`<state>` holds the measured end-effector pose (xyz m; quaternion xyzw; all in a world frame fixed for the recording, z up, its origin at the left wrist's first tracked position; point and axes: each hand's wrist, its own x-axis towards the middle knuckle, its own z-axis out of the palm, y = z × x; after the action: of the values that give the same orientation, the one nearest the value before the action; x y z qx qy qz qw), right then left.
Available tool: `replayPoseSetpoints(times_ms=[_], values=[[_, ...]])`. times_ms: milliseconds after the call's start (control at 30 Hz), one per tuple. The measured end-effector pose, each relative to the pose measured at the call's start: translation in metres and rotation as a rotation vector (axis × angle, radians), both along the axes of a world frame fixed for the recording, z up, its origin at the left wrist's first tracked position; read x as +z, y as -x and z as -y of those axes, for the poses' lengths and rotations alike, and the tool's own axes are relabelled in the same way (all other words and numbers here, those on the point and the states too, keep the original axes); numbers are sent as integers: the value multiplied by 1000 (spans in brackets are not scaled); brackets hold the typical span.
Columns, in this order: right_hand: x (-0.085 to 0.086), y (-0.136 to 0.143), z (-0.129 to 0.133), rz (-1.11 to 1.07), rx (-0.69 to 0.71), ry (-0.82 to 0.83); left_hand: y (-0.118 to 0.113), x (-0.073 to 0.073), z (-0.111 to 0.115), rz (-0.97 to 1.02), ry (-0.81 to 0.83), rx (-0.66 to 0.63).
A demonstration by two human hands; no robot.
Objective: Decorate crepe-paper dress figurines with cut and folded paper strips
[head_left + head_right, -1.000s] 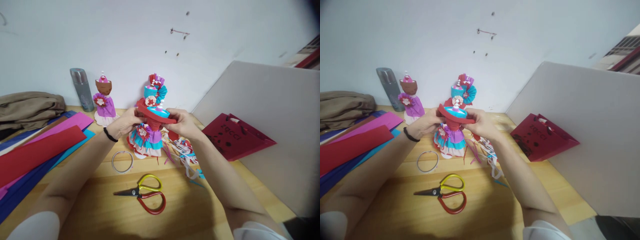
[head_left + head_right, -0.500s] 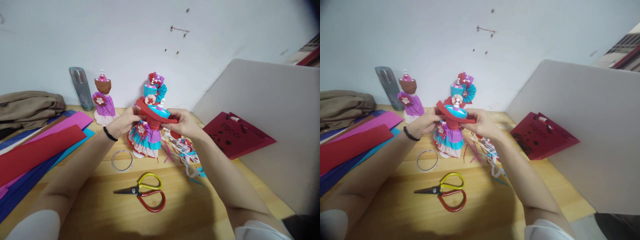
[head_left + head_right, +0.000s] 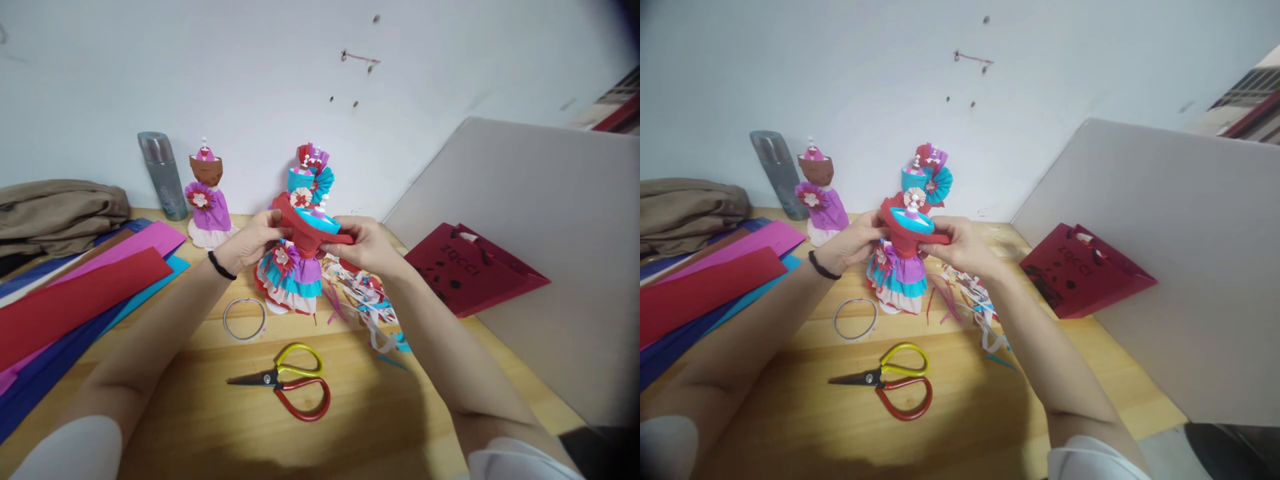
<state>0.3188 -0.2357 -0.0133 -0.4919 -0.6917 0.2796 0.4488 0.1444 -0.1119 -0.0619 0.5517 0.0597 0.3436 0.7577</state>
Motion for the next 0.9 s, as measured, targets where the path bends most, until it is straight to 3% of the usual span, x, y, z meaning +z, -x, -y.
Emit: replayPoseSetpoints(times_ms=[533,900], values=[[-6,0,-11,-3,-65,-19,-2,2,-5,-26,28,-104],[-8,-7,-18,33,-14,-58,-2,4,-7,-4,-93,-194]])
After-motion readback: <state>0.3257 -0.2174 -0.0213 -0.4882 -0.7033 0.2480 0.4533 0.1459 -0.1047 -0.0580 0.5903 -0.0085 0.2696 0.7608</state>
